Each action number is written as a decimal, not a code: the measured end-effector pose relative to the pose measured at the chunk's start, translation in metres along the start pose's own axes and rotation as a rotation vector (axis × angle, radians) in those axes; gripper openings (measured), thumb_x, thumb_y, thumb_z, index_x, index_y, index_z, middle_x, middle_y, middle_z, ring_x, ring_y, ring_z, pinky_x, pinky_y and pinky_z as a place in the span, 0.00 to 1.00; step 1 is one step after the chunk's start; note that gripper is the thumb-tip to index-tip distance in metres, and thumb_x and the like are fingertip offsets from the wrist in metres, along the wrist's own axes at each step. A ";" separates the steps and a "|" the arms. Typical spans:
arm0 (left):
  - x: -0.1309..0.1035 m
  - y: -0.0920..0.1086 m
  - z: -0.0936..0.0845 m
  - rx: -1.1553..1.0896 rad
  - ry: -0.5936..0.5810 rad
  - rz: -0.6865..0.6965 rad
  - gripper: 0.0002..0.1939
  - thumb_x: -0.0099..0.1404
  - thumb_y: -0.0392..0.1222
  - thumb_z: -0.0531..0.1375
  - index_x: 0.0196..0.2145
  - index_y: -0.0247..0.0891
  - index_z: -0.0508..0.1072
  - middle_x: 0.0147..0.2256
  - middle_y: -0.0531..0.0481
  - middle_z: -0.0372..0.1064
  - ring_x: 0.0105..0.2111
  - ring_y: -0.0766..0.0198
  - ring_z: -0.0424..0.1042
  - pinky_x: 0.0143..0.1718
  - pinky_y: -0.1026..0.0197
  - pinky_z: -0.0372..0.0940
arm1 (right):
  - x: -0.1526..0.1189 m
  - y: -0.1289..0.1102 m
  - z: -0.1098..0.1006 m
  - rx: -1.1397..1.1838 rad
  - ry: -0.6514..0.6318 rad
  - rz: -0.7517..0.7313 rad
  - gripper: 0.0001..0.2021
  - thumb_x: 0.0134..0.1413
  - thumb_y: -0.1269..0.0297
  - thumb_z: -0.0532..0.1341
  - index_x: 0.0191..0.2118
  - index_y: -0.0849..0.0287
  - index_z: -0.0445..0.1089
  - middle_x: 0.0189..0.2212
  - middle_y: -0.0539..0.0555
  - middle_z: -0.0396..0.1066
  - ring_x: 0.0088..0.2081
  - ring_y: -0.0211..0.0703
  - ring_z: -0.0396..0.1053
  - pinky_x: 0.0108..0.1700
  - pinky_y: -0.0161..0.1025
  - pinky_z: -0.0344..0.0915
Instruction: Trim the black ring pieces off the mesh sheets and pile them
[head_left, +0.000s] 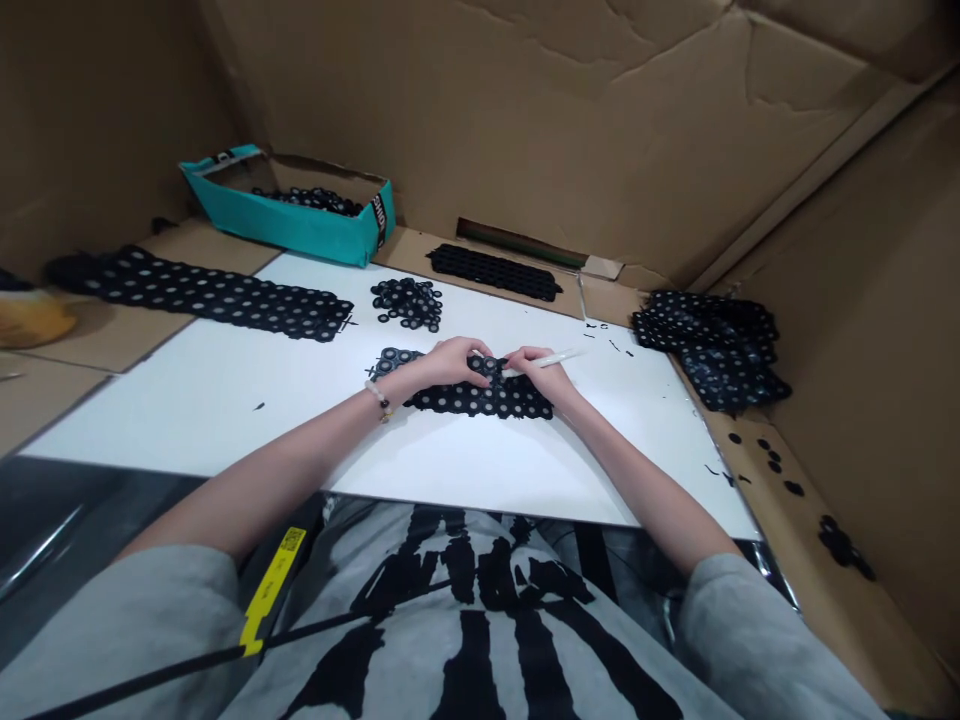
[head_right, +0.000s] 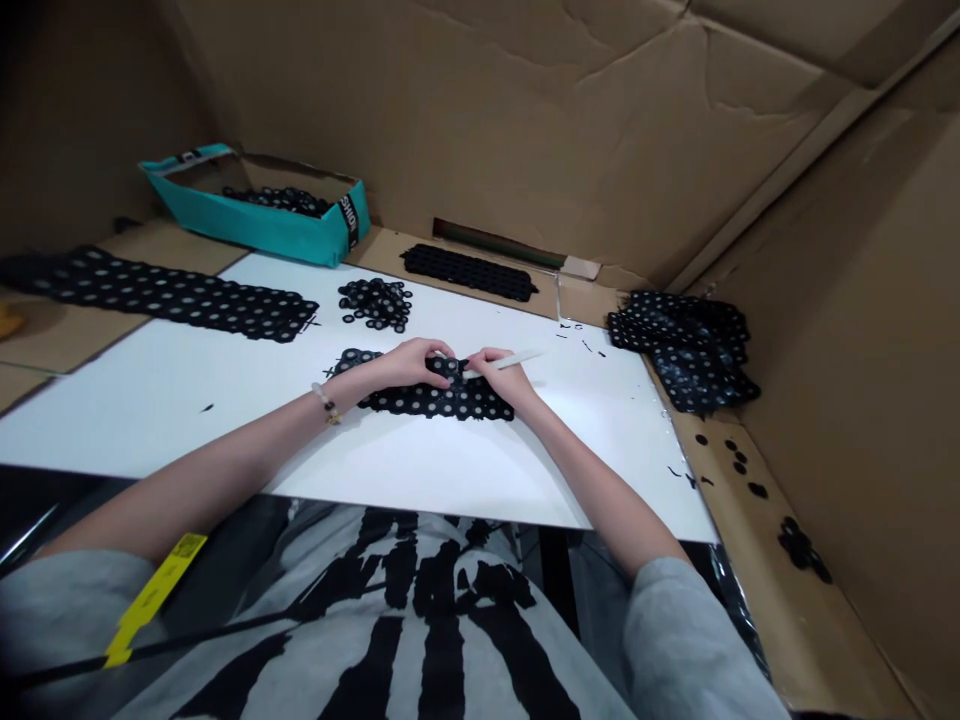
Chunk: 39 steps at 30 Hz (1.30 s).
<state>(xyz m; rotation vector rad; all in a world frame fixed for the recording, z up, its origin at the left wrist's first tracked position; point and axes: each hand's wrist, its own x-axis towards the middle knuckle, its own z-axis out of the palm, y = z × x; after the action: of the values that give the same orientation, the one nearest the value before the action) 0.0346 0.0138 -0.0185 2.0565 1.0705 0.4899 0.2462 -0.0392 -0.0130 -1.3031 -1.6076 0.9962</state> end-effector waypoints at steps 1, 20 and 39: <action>0.001 -0.001 0.001 -0.015 0.002 -0.004 0.28 0.47 0.47 0.71 0.47 0.41 0.77 0.49 0.47 0.75 0.51 0.50 0.71 0.52 0.58 0.62 | -0.001 0.000 0.001 -0.014 0.006 -0.011 0.10 0.51 0.59 0.60 0.24 0.57 0.73 0.32 0.53 0.78 0.43 0.49 0.73 0.50 0.43 0.65; 0.000 0.001 -0.004 -0.216 -0.103 0.012 0.32 0.51 0.43 0.67 0.55 0.38 0.74 0.53 0.46 0.75 0.54 0.52 0.71 0.54 0.59 0.63 | -0.009 0.003 0.010 -0.234 0.067 -0.105 0.11 0.55 0.56 0.58 0.27 0.55 0.69 0.32 0.52 0.75 0.39 0.47 0.70 0.45 0.43 0.63; -0.001 0.000 0.005 -0.114 -0.016 0.006 0.33 0.50 0.47 0.70 0.55 0.42 0.76 0.54 0.48 0.74 0.55 0.51 0.71 0.59 0.57 0.62 | -0.008 -0.002 0.009 -0.002 0.077 -0.047 0.11 0.52 0.58 0.58 0.23 0.56 0.69 0.28 0.51 0.75 0.37 0.46 0.71 0.44 0.42 0.64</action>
<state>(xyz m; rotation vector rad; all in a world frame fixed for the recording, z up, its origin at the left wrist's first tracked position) 0.0372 0.0111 -0.0214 1.9608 1.0046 0.5248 0.2383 -0.0480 -0.0147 -1.2840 -1.5740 0.9052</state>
